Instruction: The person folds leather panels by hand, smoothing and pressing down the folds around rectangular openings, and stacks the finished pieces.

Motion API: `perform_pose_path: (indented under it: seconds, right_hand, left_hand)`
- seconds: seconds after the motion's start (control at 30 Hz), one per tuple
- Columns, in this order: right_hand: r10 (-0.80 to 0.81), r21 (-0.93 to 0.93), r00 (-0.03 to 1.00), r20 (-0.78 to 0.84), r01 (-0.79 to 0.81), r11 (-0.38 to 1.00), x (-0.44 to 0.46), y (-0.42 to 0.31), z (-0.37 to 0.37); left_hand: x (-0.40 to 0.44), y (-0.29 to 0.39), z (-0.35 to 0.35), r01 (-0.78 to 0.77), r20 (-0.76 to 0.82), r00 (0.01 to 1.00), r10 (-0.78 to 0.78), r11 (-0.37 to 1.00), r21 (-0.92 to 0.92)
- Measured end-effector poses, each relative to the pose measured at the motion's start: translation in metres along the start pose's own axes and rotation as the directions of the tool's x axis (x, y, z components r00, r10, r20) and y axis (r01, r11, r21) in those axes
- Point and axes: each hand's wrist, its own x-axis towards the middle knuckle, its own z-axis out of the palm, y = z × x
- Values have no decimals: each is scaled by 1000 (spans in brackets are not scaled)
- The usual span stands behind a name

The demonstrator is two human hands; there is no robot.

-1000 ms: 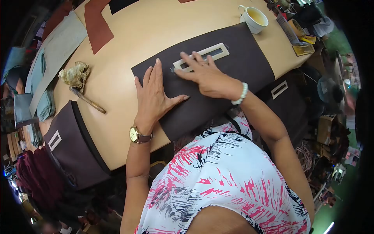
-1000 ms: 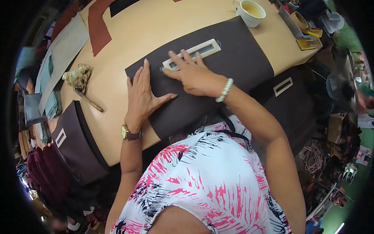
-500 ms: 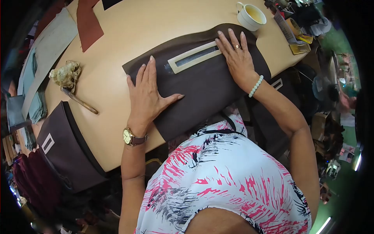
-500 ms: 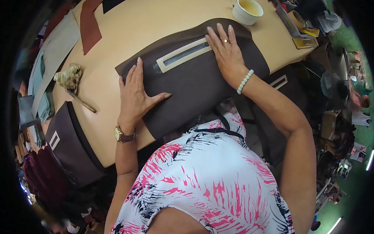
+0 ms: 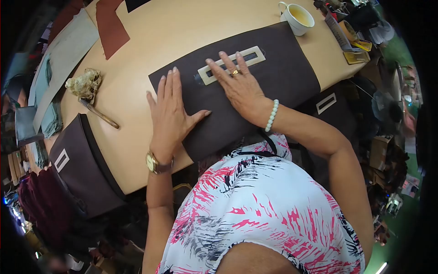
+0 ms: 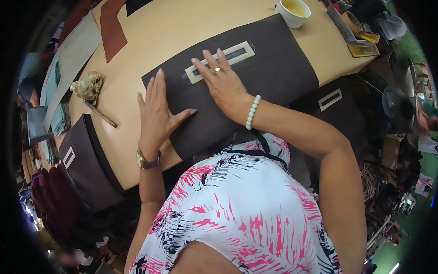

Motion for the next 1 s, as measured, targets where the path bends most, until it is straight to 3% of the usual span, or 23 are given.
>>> perform_pose_path:
  seconds: [0.1,0.27,0.33,0.4,0.47,0.5,0.57,0.6,0.63,0.67,0.7,0.73,0.77,0.83,0.9,0.97,1.0]
  right_hand:
    - [-41,73,998,-45,44,996,4,-4,2]
    - [-96,276,984,-149,135,952,5,5,12]
    - [-184,460,969,-167,241,854,8,8,15]
    - [-292,639,948,-126,302,707,7,23,5]
    - [-33,668,979,-202,162,726,-8,36,7]
    - [100,687,967,-233,90,721,-20,45,8]
    - [407,665,884,-228,-164,729,-51,73,8]
    - [565,590,804,-185,-369,718,-72,78,16]
    - [688,602,707,-164,-480,638,-96,84,37]
    - [779,440,624,-54,-686,580,-117,86,46]
    - [821,373,570,-39,-754,541,-132,89,50]
    - [836,488,549,-7,-727,482,-143,90,50]
    - [847,592,530,29,-692,413,-149,92,50]
    - [811,804,567,142,-545,240,-144,92,41]
    - [772,921,590,235,-389,17,-132,89,25]
    - [734,949,603,313,-234,-212,-116,91,7]
    - [704,933,621,344,-145,-328,-111,95,2]
  left_hand:
    - [-31,18,-10,174,16,985,-174,984,-27]
    - [-94,51,1,481,7,876,-482,875,-54]
    - [-108,61,12,553,-21,833,-552,833,5]
    - [-112,65,22,571,-97,811,-577,817,-84]
    - [-106,70,25,544,-225,789,-572,820,-175]
    - [-105,71,25,540,-212,787,-579,814,-215]
    - [-102,69,23,524,-193,786,-587,799,-294]
    - [-96,72,20,467,-291,799,-527,847,-254]
    - [-95,70,17,485,-184,757,-627,728,-485]
    - [-100,65,14,486,-50,719,-693,554,-676]
    - [-98,64,9,470,100,688,-719,336,-816]
    - [-93,66,-2,373,195,701,-686,119,-920]
    - [-96,61,-13,434,319,669,-672,4,-901]
    - [-85,66,-33,283,331,655,-680,-185,-941]
    - [-96,47,-38,233,152,610,-778,-7,-972]
    - [-104,29,-55,108,170,583,-794,-132,-985]
    - [-100,27,-60,87,104,597,-796,-65,-994]
